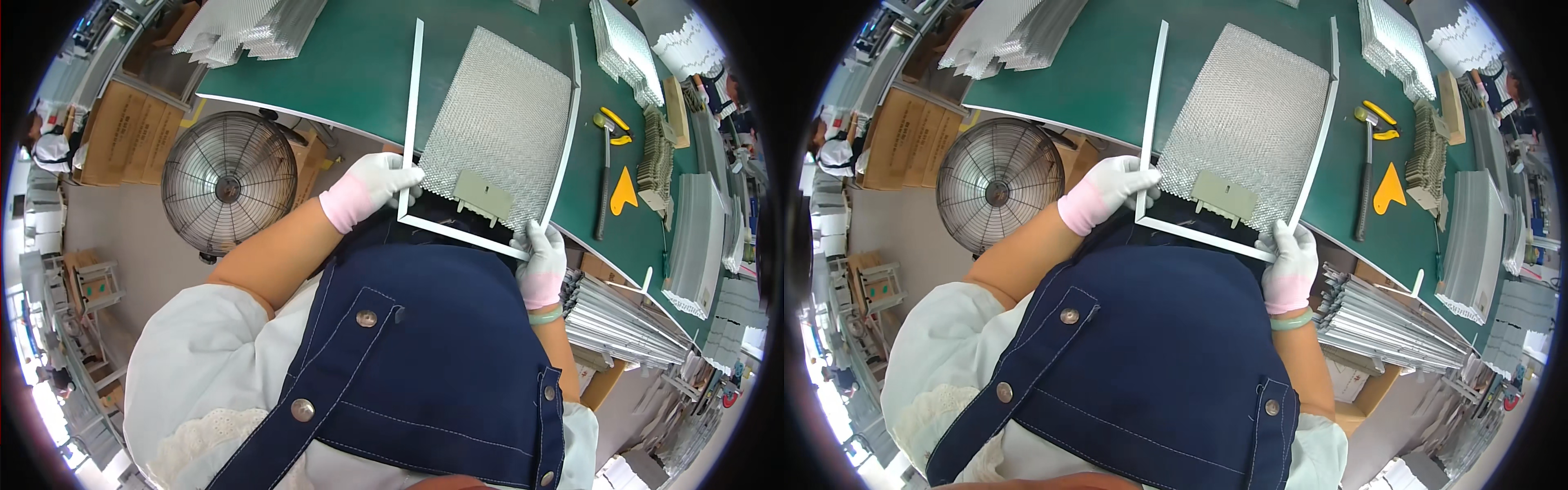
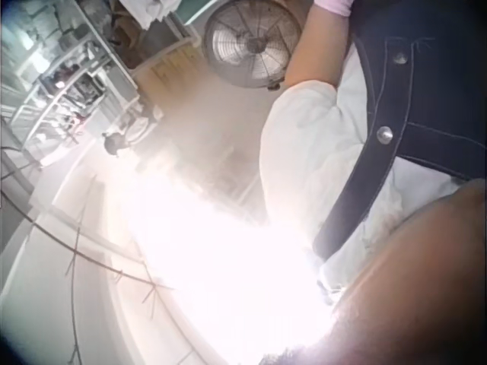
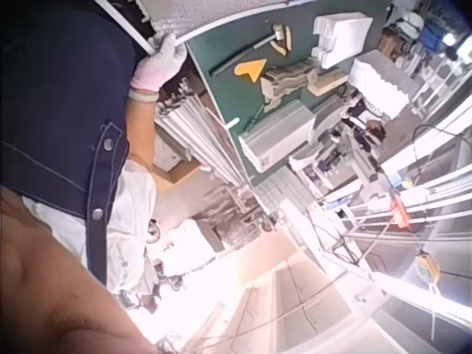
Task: The person assembles air filters by placing a mesh sheet onto a frame, inserting a plastic clip, and securing the mesh with metal strips. They use a hammer to tap the strips into place and then place the completed unit into a larger housing. The process is repeated for multiple units.
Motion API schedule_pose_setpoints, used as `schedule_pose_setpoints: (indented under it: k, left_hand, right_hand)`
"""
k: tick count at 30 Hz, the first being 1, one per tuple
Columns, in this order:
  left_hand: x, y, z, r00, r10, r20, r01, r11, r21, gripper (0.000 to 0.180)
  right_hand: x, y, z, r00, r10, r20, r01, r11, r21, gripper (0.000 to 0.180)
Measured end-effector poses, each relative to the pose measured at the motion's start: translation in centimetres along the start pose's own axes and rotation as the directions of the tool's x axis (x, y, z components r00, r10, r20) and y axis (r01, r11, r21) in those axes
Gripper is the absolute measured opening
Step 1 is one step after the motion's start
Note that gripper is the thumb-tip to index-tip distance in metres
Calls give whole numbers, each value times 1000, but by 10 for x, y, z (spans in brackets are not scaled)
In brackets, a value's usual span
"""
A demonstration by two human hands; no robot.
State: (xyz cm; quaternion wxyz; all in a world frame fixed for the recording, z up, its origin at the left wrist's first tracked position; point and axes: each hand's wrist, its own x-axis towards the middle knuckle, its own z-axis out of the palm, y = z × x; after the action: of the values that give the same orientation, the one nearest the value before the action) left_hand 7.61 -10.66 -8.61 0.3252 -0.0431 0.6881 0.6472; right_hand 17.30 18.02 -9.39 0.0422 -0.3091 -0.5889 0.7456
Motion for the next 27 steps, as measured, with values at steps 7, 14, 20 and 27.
schedule_pose_setpoints:
  k: [7,14,20,27]
  left_hand:
    - [-14,8,-2,998,-43,41,44,999,-24,32]
    - [1,-17,7,997,-54,-50,34,942,-334,29]
    - [-8,-10,4,999,18,-49,-8,982,188,25]
    - [-13,-19,10,992,-61,109,62,998,-4,20]
  right_hand:
    - [0,1,-8,997,56,54,-54,998,-32,32]
    - [-3,0,-10,996,75,50,-68,988,-138,28]
    - [-7,8,-13,997,55,49,-43,975,-218,26]
    - [-10,14,-6,994,86,-68,-83,996,37,31]
